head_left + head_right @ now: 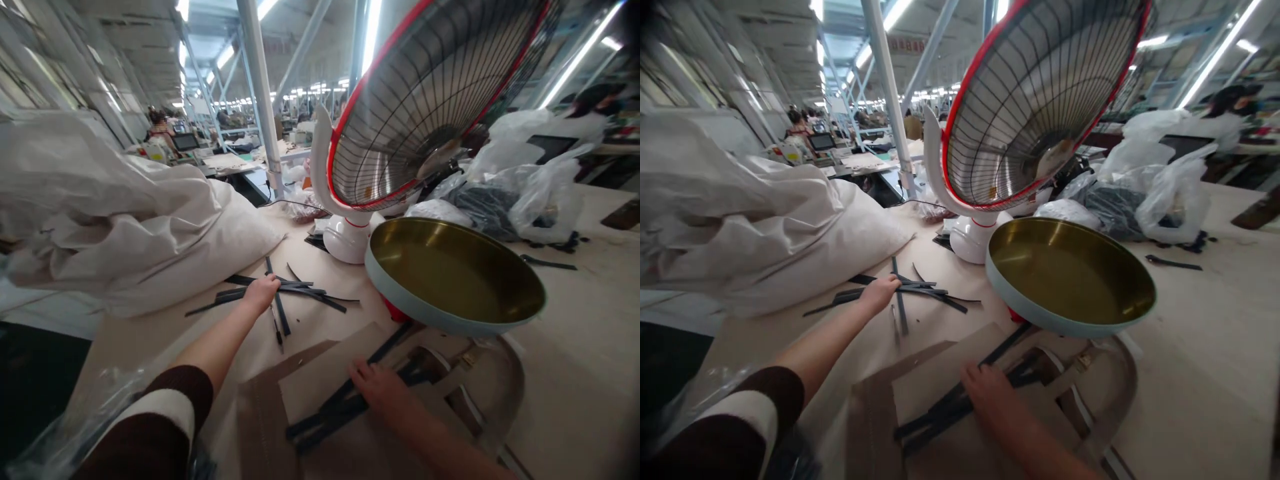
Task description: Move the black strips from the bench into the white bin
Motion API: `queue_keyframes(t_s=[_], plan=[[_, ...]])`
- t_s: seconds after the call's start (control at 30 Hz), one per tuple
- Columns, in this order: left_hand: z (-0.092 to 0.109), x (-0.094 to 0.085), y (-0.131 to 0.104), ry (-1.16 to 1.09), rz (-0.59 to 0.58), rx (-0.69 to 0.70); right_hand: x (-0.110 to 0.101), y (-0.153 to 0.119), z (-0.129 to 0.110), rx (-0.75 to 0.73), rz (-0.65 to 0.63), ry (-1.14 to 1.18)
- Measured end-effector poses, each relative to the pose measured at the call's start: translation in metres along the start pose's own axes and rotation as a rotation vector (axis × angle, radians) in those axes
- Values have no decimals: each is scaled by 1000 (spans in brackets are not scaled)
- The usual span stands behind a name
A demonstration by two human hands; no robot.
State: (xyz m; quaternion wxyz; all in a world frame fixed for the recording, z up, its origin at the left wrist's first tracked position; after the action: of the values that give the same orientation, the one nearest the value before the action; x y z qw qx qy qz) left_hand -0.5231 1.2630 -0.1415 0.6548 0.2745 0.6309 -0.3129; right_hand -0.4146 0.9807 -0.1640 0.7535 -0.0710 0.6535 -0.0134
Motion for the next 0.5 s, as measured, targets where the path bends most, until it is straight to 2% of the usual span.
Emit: queue_keyframes(t_s=[0.1, 0.17, 0.23, 0.3, 0.37, 0.43, 0.5], plan=[[11, 28, 33, 22, -36, 113, 17, 23, 9, 33, -167, 33], [18, 44, 49, 34, -46, 141, 23, 32, 12, 43, -202, 36], [23, 53, 58, 56, -28, 155, 24, 38, 13, 29, -210, 27], [26, 53, 59, 89, 5, 189, 23, 39, 11, 11, -193, 23], [25, 46, 54, 127, 35, 240, 20, 32, 7, 3, -113, 14], [22, 33, 46, 161, 54, 288, 16, 15, 1, -9, 37, 15], [16, 18, 35, 186, 67, 321, 15, -14, -5, -40, 164, 73]])
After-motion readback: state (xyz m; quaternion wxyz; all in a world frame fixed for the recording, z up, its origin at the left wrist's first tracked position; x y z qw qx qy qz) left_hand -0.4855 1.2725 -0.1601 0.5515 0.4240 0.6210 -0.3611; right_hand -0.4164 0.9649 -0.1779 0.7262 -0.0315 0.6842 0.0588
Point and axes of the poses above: each hand's wrist, its own y-axis towards the middle knuckle, its own x-axis out of the palm, z = x × y, the point moved 5 cm from there along y, towards the middle knuckle, and after that the axes turned 8 degrees about -y, right-handed, at the moved point
